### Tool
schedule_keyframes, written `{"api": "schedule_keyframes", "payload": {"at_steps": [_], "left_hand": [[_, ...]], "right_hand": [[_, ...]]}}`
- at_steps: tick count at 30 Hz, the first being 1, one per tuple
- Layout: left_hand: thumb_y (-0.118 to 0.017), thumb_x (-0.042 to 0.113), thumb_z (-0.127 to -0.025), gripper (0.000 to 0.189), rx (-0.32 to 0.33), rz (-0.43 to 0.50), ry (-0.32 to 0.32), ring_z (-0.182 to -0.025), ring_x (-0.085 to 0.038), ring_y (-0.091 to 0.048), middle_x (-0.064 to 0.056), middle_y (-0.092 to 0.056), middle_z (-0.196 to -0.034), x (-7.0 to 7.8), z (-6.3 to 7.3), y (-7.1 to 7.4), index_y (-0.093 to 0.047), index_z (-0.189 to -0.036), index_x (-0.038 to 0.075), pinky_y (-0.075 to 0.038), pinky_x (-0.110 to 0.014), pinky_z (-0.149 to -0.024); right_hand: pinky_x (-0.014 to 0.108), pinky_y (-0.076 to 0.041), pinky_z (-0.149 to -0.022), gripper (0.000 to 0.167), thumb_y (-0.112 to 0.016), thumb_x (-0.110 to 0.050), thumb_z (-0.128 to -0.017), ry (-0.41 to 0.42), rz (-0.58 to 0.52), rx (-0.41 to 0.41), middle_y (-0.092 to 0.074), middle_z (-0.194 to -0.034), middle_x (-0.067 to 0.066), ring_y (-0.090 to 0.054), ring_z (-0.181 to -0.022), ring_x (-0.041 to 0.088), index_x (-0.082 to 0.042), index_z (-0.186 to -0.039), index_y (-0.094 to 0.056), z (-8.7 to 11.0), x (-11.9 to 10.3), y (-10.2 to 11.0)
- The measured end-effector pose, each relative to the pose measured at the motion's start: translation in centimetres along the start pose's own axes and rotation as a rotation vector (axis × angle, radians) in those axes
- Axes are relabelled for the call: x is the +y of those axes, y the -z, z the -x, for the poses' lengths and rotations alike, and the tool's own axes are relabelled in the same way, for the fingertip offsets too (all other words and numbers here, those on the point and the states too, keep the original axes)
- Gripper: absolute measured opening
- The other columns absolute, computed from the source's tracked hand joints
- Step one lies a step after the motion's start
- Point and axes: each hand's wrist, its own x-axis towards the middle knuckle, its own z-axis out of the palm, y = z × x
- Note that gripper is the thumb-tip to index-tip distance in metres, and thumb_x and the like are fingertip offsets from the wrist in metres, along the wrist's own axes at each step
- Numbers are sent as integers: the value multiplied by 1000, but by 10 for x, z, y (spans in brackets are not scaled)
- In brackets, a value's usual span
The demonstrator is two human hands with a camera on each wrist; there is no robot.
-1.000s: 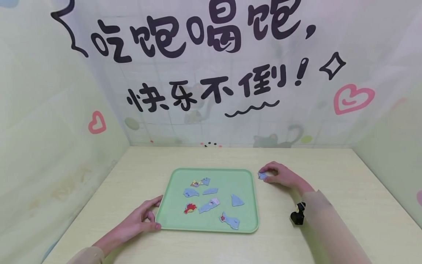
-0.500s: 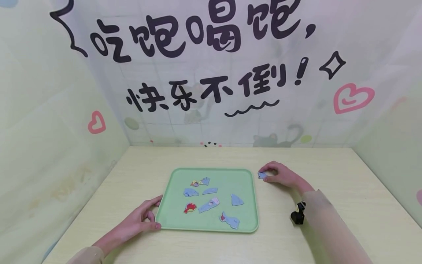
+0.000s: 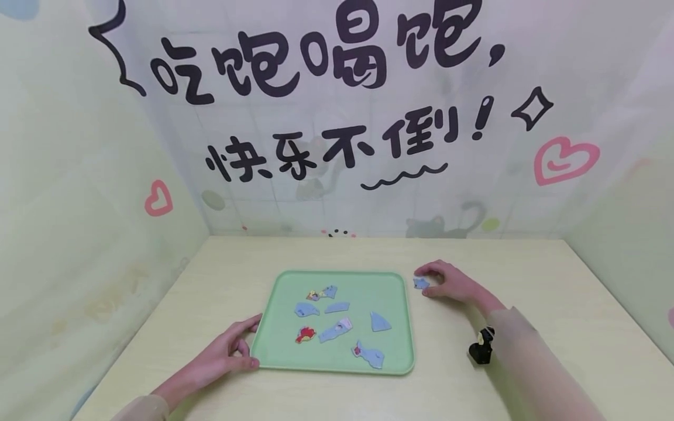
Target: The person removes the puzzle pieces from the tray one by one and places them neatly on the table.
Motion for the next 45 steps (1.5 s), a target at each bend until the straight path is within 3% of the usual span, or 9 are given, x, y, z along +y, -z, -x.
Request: {"api": "schedule_keyframes", "payload": {"at_steps": [6, 12, 19, 25, 31, 38, 45], "left_hand": [[-76, 13, -84, 93, -1, 8, 4, -79, -5, -58, -27, -33, -143, -4, 0, 0, -19, -156, -2, -44, -20, -78], [-76, 13, -83, 92, 7, 10, 5, -79, -5, -58, -26, -34, -142, -2, 1, -1, -21, -155, -1, -44, -21, -77], [-76, 13, -84, 92, 7, 0, -4, -79, -4, -58, -28, -34, -142, -3, 1, -1, -20, -155, -2, -43, -20, -79], [-76, 13, -83, 93, 3, 6, -9, -79, -5, -59, -28, -33, -144, -2, 1, 0, -20, -156, -2, -43, -19, -81], [-77, 13, -82, 94, 6, -4, -19, -80, -6, -60, -28, -34, -143, -4, 1, 0, -19, -155, -2, -44, -20, -84], [-77, 14, -81, 95, 10, -15, -24, -80, -7, -60, -28, -36, -143, -5, 1, 0, -20, -155, -2, -43, -19, -86], [-77, 14, -82, 94, 13, -22, -23, -80, -6, -60, -27, -36, -142, -5, 0, 0, -20, -155, -2, -43, -18, -86]], "right_hand": [[59, -33, -107, 47, -76, -21, -85, 45, 31, 64, -61, -130, 16, -51, -123, 37, -6, -128, -62, -1, -6, -7], [50, -35, -101, 45, -76, -24, -86, 118, 25, 129, -63, -128, 7, -50, -119, 30, -12, -127, -63, 1, -30, -26], [49, -31, -98, 42, -78, -24, -84, 198, 22, 117, -65, -125, 0, -51, -118, 25, -17, -124, -66, 6, -59, -51], [45, -36, -99, 41, -79, -24, -83, 310, 44, 83, -66, -122, -5, -54, -117, 19, -16, -121, -68, 9, -71, -70], [48, -26, -97, 43, -79, -34, -81, 271, 106, 38, -63, -121, -6, -52, -119, 18, -24, -121, -68, 13, -79, -81], [50, -26, -98, 40, -79, -37, -80, 231, 192, 25, -64, -114, -7, -51, -114, 17, -25, -117, -70, 14, -82, -83], [48, -23, -97, 33, -80, -29, -79, 227, 156, -35, -66, -109, -9, -53, -110, 16, -24, -110, -71, 11, -84, -81]]}}
